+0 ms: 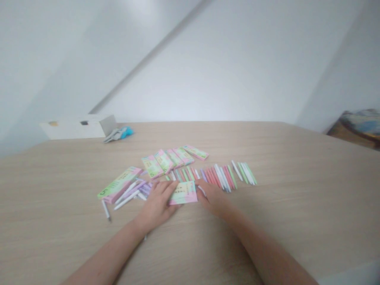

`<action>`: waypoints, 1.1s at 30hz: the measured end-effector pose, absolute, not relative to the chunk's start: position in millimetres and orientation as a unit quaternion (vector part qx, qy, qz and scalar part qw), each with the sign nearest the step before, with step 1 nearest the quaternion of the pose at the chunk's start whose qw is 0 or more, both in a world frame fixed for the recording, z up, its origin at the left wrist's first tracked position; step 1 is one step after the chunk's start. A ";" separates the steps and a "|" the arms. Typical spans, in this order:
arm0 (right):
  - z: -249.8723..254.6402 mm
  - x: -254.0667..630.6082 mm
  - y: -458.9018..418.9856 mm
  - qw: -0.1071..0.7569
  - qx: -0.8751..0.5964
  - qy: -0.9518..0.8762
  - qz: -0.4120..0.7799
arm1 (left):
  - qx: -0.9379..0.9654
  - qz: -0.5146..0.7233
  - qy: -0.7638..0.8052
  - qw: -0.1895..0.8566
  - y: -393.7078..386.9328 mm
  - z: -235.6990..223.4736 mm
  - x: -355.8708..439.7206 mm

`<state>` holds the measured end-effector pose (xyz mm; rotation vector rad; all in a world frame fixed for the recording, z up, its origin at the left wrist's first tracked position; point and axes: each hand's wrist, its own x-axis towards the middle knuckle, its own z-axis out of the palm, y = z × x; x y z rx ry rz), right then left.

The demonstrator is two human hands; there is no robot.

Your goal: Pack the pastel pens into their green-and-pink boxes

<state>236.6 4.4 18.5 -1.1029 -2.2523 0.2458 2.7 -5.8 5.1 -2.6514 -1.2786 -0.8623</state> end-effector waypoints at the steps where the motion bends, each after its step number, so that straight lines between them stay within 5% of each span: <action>1: 18.9 236.4 3.9 0.304 -0.422 -0.849 0.092 | -0.863 -0.283 -0.416 0.034 -5.7 5.0 2.9; 16: 20.9 245.2 -0.1 0.339 -0.384 -0.834 0.205 | -0.851 -0.290 -0.438 -0.002 -5.9 3.2 2.7; 33: 16.7 240.9 1.4 0.325 -0.401 -0.841 0.163 | -0.854 -0.276 -0.442 0.016 -7.4 4.7 3.2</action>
